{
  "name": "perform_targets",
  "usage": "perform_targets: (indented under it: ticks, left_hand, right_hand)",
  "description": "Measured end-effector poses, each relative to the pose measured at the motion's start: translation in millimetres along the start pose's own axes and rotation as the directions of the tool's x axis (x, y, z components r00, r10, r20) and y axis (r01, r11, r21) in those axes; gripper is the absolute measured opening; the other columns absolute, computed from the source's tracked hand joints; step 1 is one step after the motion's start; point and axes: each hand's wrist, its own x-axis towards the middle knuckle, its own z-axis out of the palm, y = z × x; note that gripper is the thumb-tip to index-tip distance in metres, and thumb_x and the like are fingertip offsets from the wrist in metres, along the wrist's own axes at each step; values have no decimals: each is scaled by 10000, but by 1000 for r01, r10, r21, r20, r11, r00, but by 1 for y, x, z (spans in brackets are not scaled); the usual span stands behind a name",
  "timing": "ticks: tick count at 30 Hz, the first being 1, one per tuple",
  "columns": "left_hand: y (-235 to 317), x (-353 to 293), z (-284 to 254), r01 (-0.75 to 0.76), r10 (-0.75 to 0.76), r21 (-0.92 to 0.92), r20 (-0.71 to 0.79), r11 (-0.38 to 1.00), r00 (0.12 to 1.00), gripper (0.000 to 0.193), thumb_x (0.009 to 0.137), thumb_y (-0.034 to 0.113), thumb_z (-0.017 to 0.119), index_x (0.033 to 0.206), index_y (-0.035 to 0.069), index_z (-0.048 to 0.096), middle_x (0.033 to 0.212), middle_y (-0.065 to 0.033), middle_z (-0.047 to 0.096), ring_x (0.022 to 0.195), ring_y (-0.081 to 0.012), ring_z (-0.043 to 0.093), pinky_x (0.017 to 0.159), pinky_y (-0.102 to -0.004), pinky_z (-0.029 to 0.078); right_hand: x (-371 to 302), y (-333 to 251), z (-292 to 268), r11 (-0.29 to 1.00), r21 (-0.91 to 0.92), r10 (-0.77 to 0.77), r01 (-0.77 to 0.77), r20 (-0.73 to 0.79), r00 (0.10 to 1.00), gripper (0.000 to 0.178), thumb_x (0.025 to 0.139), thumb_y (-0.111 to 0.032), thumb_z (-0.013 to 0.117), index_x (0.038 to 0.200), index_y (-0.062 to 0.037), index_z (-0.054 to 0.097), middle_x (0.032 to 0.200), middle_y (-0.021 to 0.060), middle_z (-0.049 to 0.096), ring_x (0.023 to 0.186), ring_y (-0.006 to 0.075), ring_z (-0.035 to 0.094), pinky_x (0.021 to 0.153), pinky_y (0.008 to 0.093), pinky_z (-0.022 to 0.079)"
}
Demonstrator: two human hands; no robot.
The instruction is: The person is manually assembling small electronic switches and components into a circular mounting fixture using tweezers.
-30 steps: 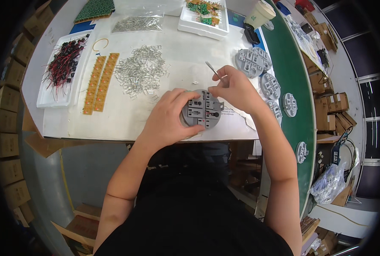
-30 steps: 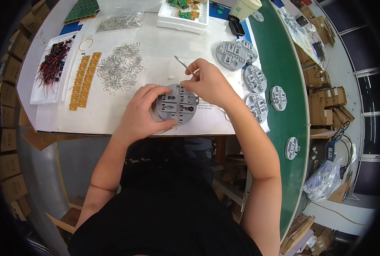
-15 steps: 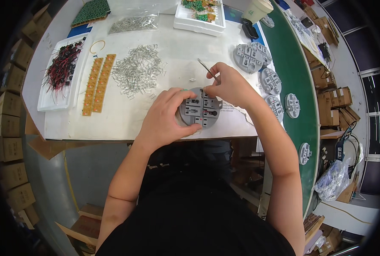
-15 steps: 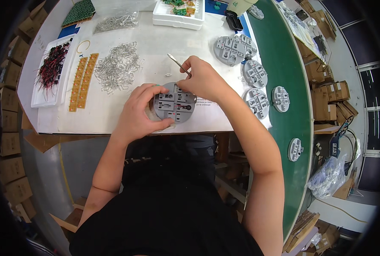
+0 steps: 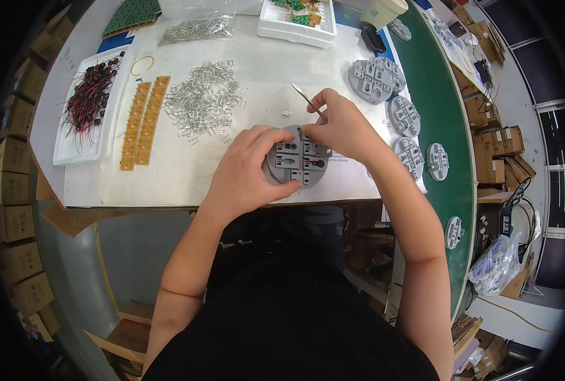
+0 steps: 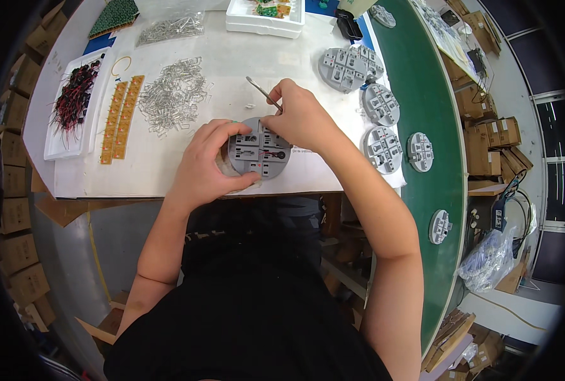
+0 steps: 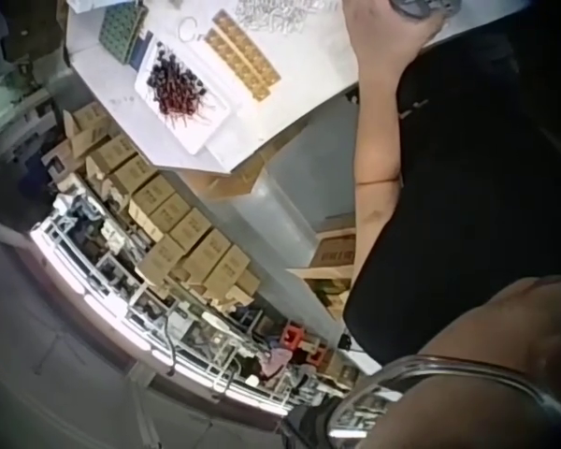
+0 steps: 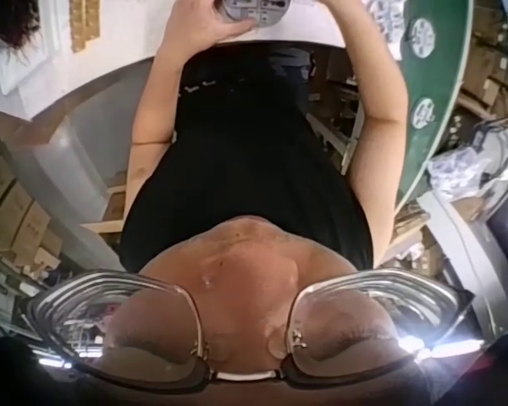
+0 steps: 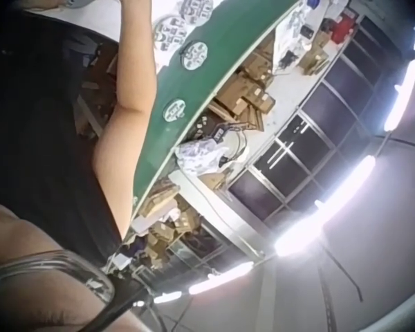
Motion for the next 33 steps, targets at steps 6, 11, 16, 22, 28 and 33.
perform_targets:
  ticks: [6,11,16,22,28,33]
  left_hand:
    - [0,-4,-1,4,-4,-4,-23,1000,1000,677,680,271,932,1279,114,659,1254,-100,650,1178,-327,619,1022,-435,517]
    - [1,-2,-2,-25,25,13,-12,1000,1000,671,686,274,928,1279,106,660,1256,-99,651,1181,-329,617,1019,-433,519]
    - [4,2,-3,37,-36,-30,45,999,998,659,691,272,923,1270,94,663,1259,-100,655,1188,-324,617,1015,-430,520]
    - [5,2,-2,45,-44,-16,34,999,998,652,688,262,922,1264,92,668,1247,-95,656,1181,-318,617,1010,-428,519]
    - [8,4,-2,50,-50,9,36,999,998,646,687,258,920,1261,97,671,1240,-92,657,1175,-319,615,1004,-428,518]
    - [5,4,-1,16,-17,35,23,999,1000,664,663,208,930,1267,84,681,1242,-92,650,1163,-288,623,992,-400,529]
  right_hand:
    - [-17,-4,-10,999,34,21,-23,45,999,251,878,-81,813,1093,13,725,837,71,719,732,126,681,655,286,515]
    - [-34,39,12,921,-40,-387,387,-194,901,231,897,-13,778,1128,-25,782,979,65,755,714,118,682,662,281,525]
    - [-42,48,39,815,-243,-580,526,-322,749,264,903,4,772,1161,-47,789,1056,84,755,701,137,657,668,287,532]
    - [-50,35,34,935,63,-292,350,-424,857,229,904,-6,774,1129,-41,793,1020,104,742,724,177,652,679,304,534]
    - [-32,37,23,947,59,-291,315,-252,923,198,907,-44,778,1105,-33,793,995,107,737,725,206,669,688,321,534]
    - [-29,34,21,933,-164,-353,321,-231,907,199,895,-59,791,1094,-54,800,1002,89,734,764,262,707,703,349,558]
